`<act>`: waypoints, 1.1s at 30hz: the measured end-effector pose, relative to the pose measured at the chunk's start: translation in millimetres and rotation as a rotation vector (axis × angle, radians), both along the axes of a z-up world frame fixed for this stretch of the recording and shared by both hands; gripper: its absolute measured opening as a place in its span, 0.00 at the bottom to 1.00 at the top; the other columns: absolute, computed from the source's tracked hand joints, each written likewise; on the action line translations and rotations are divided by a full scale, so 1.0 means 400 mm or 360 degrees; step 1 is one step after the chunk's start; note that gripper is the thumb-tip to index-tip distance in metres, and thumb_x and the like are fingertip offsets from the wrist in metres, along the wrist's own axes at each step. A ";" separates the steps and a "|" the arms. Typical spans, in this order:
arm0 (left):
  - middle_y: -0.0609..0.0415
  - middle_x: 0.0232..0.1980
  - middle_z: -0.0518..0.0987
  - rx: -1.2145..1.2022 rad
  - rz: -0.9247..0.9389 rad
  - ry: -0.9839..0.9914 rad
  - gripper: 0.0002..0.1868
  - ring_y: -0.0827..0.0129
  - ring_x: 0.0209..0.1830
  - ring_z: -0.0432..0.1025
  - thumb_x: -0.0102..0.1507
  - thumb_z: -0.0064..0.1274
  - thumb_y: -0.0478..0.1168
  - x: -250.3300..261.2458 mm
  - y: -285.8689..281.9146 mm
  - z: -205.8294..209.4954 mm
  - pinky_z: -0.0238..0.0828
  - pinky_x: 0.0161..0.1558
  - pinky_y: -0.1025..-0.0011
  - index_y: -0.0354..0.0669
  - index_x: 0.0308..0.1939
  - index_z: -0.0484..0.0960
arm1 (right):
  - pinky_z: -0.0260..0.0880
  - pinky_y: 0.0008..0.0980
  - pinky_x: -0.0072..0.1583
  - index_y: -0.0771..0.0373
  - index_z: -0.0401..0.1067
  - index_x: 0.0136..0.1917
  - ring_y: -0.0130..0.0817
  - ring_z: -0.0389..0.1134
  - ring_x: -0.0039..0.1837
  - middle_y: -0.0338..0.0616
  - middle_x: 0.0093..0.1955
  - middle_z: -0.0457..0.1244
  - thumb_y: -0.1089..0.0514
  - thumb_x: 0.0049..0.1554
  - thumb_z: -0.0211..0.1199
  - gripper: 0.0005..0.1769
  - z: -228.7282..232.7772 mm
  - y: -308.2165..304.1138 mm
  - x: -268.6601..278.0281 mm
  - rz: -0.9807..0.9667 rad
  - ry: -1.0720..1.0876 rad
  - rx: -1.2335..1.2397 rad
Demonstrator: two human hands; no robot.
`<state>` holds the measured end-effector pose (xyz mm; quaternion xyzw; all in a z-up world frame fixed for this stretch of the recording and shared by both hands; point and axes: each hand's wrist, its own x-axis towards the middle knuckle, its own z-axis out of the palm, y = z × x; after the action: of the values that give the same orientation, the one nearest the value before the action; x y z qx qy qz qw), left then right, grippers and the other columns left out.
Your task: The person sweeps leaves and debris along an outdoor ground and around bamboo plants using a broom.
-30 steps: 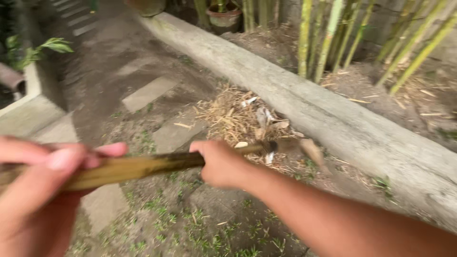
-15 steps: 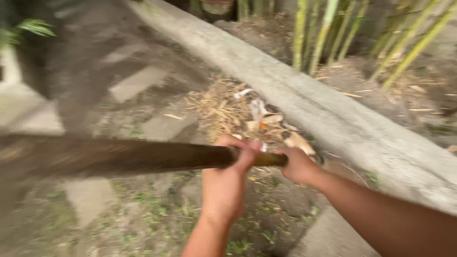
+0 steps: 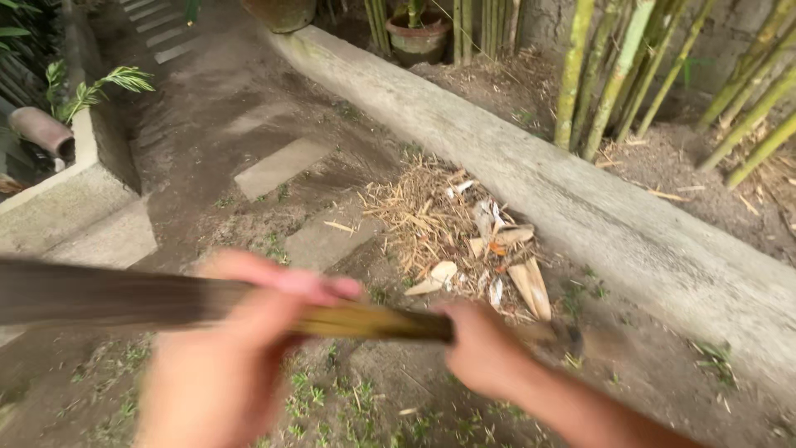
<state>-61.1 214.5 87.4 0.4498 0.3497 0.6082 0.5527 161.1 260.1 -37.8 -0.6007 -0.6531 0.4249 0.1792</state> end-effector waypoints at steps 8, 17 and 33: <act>0.44 0.37 0.88 -0.0028 0.0323 0.0325 0.09 0.59 0.43 0.86 0.61 0.59 0.33 -0.017 0.131 -0.041 0.85 0.51 0.60 0.34 0.30 0.75 | 0.67 0.38 0.46 0.56 0.76 0.48 0.34 0.70 0.44 0.44 0.39 0.69 0.74 0.49 0.56 0.19 -0.162 0.278 -0.124 0.0222 0.0252 0.0423; 0.45 0.38 0.80 0.0383 0.0144 0.0132 0.07 0.47 0.51 0.83 0.65 0.57 0.31 -0.308 0.146 0.143 0.79 0.57 0.45 0.39 0.35 0.74 | 0.67 0.38 0.39 0.59 0.71 0.47 0.36 0.68 0.40 0.42 0.38 0.64 0.74 0.54 0.54 0.13 0.188 0.317 -0.343 0.0205 -0.0068 0.0247; 0.42 0.37 0.81 0.0201 0.0207 0.0262 0.09 0.46 0.51 0.84 0.65 0.56 0.30 -0.374 0.188 0.099 0.77 0.55 0.46 0.39 0.34 0.72 | 0.69 0.35 0.41 0.61 0.73 0.47 0.33 0.68 0.42 0.44 0.42 0.65 0.73 0.53 0.58 0.11 0.108 0.296 -0.454 0.0013 0.0116 0.0367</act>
<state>-210.5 289.8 126.8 0.5084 0.3833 0.6246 0.4521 -20.4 378.7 5.4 -0.5575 -0.6933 0.3691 0.2689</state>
